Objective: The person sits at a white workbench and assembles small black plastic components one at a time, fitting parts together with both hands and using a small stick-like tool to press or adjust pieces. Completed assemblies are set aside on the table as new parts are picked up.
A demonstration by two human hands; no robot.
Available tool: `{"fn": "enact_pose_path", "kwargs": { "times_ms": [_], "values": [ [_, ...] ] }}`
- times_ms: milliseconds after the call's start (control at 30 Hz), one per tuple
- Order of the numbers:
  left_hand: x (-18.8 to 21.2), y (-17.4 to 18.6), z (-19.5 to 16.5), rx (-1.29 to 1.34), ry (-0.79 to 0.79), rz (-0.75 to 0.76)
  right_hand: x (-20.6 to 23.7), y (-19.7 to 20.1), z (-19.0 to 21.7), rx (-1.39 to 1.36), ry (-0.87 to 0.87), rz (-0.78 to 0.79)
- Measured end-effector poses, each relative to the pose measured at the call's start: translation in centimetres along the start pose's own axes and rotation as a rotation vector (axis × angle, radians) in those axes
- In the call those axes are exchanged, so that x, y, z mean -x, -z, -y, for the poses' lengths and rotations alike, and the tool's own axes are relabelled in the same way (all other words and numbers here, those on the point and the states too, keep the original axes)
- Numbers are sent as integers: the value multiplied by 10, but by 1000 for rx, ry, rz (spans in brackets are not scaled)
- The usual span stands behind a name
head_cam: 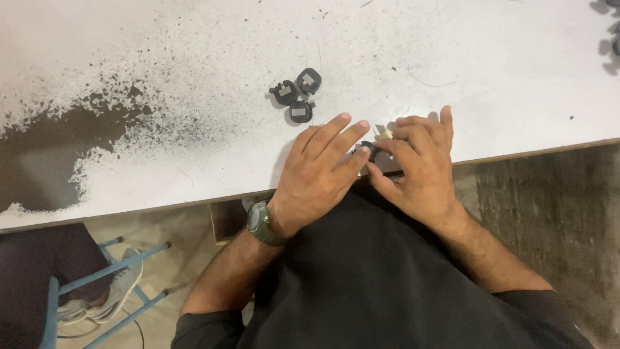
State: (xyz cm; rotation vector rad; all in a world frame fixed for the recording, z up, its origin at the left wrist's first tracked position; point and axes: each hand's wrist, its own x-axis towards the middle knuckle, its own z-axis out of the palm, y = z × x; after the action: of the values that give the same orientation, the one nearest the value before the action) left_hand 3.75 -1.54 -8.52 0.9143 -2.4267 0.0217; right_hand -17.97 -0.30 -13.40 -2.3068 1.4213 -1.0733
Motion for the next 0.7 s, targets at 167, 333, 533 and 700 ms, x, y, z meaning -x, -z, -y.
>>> {"fn": "enact_pose_path", "kwargs": {
  "times_ms": [167, 333, 533, 700],
  "values": [
    [9, 2, -9, 8, 81, -5, 0, -4, 1, 13, -9, -18],
    [10, -7, -14, 5, 211, -57, 6, -3, 0, -34, 19, -77],
    [18, -12, -16, 40, 266, -87, 19, -11, -4, -138, 156, -139],
    [23, -13, -14, 65, 263, -111, 21, -21, 1, -211, 127, -102]
  ]
}}
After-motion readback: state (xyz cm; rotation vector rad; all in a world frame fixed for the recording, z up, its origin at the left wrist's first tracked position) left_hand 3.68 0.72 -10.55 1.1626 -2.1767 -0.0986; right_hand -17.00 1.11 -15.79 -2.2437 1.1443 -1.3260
